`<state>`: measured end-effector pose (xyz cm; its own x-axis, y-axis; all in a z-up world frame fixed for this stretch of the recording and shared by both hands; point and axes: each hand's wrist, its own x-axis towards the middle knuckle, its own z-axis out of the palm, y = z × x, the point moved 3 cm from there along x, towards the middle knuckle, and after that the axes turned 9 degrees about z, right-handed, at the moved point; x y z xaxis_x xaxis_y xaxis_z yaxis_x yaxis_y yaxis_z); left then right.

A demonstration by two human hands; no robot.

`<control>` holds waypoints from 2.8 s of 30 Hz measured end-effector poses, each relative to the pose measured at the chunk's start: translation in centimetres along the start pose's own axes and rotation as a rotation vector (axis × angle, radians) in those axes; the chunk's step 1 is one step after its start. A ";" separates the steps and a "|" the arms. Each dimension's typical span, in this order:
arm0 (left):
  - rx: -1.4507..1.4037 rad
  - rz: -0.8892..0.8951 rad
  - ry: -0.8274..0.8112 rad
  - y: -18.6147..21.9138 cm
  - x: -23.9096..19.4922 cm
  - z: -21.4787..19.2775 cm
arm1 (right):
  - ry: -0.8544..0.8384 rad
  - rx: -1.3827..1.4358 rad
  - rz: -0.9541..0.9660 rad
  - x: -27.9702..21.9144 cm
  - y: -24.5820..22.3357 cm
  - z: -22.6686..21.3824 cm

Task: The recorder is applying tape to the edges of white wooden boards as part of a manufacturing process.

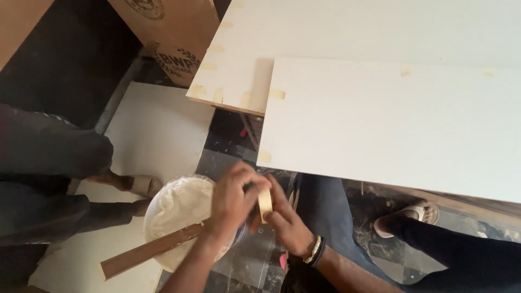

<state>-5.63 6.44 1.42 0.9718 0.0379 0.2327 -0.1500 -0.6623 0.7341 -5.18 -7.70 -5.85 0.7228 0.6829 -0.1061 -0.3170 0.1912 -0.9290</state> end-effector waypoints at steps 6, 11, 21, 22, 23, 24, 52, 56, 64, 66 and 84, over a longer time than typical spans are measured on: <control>0.373 0.323 -0.002 -0.7 6.2 -1.6 | 0.067 -0.151 0.158 3.7 0.4 1.1; 0.142 0.393 0.207 -1.3 8.1 -1.6 | 0.241 0.123 0.254 5.1 1.6 1.1; 0.566 0.711 -0.192 -5.6 6.0 1.6 | 0.279 -0.388 -0.218 6.9 6.7 -2.7; 0.569 0.744 -0.244 -5.4 6.4 1.1 | 0.251 -0.164 -0.112 6.8 6.9 -2.6; 0.572 0.777 -0.296 -5.1 6.8 0.6 | 0.219 0.061 -0.007 6.8 7.1 -2.4; 0.572 0.780 -0.301 -5.2 7.0 0.4 | 0.222 0.065 -0.008 6.8 7.2 -2.7; 0.602 0.877 -0.054 -5.8 7.5 2.4 | 0.824 0.226 0.295 -12.7 -5.7 -24.3; 0.640 0.714 -0.129 -5.0 10.5 1.8 | 0.782 0.136 0.350 -10.3 -7.2 -23.9; 0.749 0.690 -0.123 -7.0 9.2 3.5 | 0.794 0.213 0.390 -12.2 -6.3 -24.4; 0.731 0.642 -0.120 -4.1 8.0 3.1 | 0.863 0.124 0.498 -13.1 -6.5 -21.9; -0.121 0.204 -0.042 0.0 4.4 3.4 | 0.123 0.033 0.039 1.1 -2.4 -3.3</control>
<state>-0.75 4.10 0.27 0.9257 -0.1204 0.3587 -0.3618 -0.5588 0.7462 -1.61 -9.74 -4.90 0.7787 0.5990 -0.1865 -0.3650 0.1909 -0.9112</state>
